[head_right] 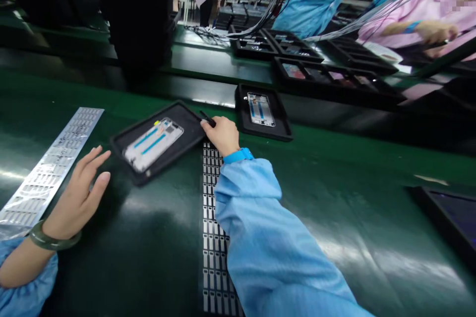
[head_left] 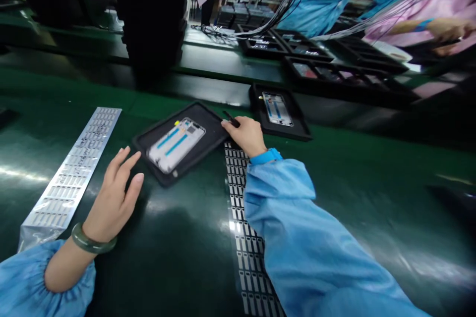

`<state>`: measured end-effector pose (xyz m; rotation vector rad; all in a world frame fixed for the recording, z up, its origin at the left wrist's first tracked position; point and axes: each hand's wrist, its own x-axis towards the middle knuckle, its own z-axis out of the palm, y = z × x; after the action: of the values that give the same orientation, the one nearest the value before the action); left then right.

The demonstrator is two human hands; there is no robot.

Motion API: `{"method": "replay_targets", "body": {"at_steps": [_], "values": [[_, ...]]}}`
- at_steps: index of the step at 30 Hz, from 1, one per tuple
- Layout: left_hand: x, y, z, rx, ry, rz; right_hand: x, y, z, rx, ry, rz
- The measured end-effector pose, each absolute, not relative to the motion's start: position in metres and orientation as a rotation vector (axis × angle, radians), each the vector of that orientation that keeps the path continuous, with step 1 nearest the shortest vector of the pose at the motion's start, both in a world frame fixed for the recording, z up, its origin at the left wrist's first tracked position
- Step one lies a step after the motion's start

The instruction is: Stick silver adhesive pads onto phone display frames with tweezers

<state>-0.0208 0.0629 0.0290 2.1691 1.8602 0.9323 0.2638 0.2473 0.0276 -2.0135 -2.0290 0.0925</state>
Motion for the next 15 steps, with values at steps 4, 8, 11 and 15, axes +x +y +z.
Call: {"method": "replay_targets", "body": {"at_steps": [4, 8, 11, 15], "values": [[-0.027, 0.066, 0.02, 2.134, 1.898, 0.82, 0.266, 0.272, 0.021, -2.117, -1.907, 0.065], [-0.025, 0.065, 0.01, 2.185, 1.897, 0.681, 0.279, 0.268, 0.03, -2.107, -1.893, -0.023], [-0.029, 0.066, 0.004, 2.289, 1.925, 0.591, 0.316, 0.259, 0.042, -2.163, -1.872, -0.084], [-0.045, 0.069, -0.001, 2.343, 2.124, 0.401, 0.375, 0.25, 0.035, -2.272, -1.929, -0.001]]}}
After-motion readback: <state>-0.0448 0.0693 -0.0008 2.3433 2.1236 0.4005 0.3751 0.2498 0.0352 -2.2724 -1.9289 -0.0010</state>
